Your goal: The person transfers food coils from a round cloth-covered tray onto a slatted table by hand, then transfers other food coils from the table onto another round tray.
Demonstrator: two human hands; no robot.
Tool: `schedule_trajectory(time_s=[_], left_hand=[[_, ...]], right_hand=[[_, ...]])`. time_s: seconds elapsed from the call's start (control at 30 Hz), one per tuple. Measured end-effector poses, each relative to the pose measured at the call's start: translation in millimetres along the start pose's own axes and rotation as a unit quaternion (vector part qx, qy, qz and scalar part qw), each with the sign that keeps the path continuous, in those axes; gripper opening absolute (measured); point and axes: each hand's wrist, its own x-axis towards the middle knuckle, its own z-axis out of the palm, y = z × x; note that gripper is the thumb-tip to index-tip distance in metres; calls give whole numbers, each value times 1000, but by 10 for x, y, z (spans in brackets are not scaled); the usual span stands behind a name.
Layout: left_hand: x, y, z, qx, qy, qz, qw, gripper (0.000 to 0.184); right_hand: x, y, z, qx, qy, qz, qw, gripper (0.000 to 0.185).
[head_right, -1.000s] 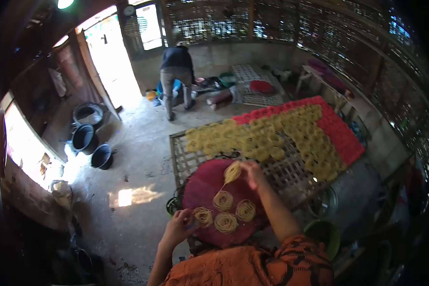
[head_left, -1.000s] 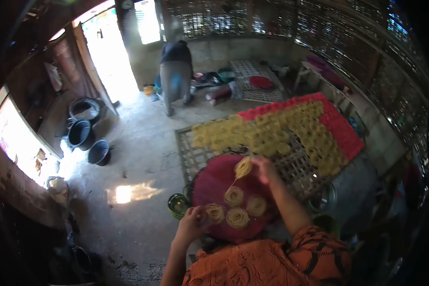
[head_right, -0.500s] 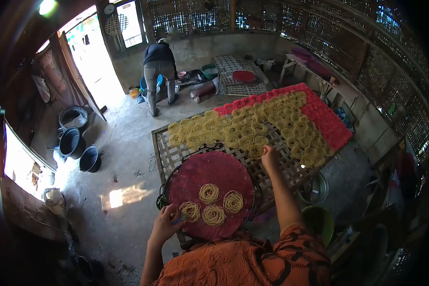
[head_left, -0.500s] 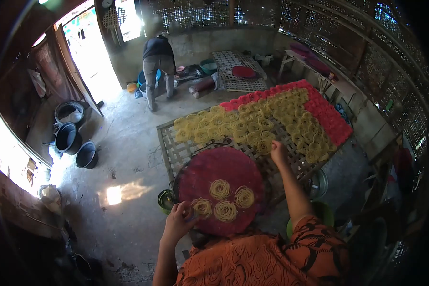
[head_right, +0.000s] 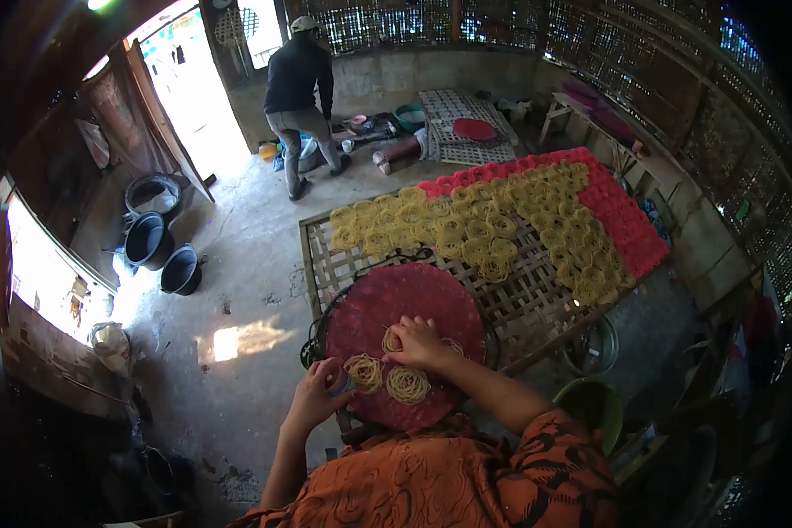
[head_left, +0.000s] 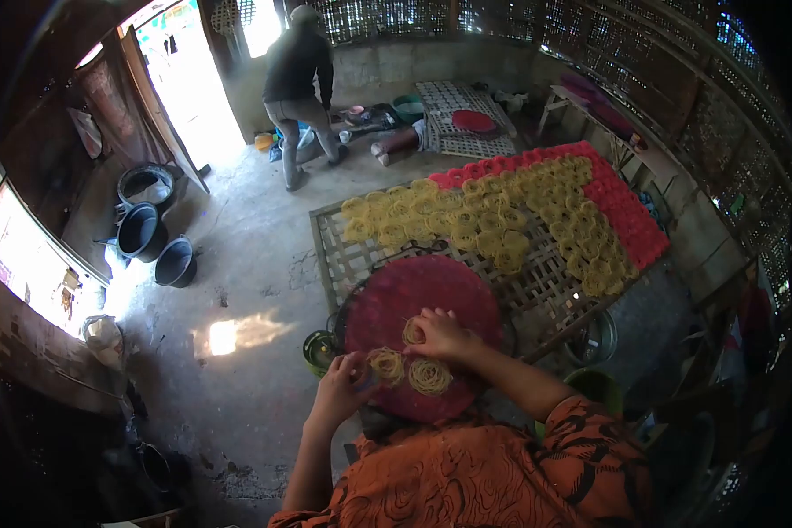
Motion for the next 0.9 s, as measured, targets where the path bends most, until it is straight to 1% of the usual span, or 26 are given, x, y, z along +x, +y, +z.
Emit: schedule_trajectory(time_s=[0.07,0.1,0.17,0.2,0.23,0.27,0.3,0.33,0.37,0.4,0.43,0.47,0.5,0.57,0.63,0.7,0.77,0.8,0.83,0.9], left_hand=[[-12,-48,25,-4,10,16,1000,61],[-9,-32,11,1,24,19,1000,61],[-32,7,-5,-11,7,6,1000,60],[-34,-28,10,-6,7,8,1000,61],[-38,-34,1,-3,17,9,1000,61],[-40,-35,-5,-8,4,-1,1000,62],[-35,-44,-11,-14,-9,-9,1000,63],[-33,-63,-13,-14,-16,-9,1000,64],[-37,-74,-16,-13,-11,-7,1000,64],[-47,-79,-19,-14,-16,-7,1000,62],[-49,-71,-25,-15,-22,-7,1000,61],[-55,-30,-38,-27,-18,-19,999,60],[-54,-50,-24,-28,-19,-20,999,60],[-49,-102,22,-34,-7,-24,999,63],[-48,-99,3,-37,-5,-17,999,62],[-19,-53,-23,-45,-19,-5,999,61],[2,2,-40,-5,-8,-14,1000,60],[13,-13,-26,-9,1,1,1000,59],[23,-36,1,-13,-15,10,1000,59],[29,-85,34,-1,5,9,1000,61]], right_hand=[[35,89,5,30,-39,4,999,39],[39,108,20,26,-32,-8,999,39],[3,90,76,-48,22,-55,997,32],[-2,65,85,-50,29,-66,996,32],[-52,-17,31,-98,60,-114,987,28],[-75,-52,-8,-145,91,-160,972,24],[-49,-15,-29,-147,95,-165,971,24],[-25,54,-57,34,115,-69,990,22],[-18,120,-115,215,128,29,968,20],[-5,232,-222,332,145,94,927,20],[-23,379,-360,443,157,157,868,21],[-2,801,-309,559,179,203,784,18],[-1,1230,-239,662,196,246,680,17],[-242,1332,-788,758,244,215,565,17],[-425,1330,-1310,738,309,227,556,18],[-572,1878,-1444,590,320,229,705,17],[-664,2374,-1439,446,309,249,802,18],[-671,2543,-1400,421,307,247,817,20],[-667,2617,-1393,397,306,239,832,22],[-598,2455,-1377,429,331,285,791,28]])
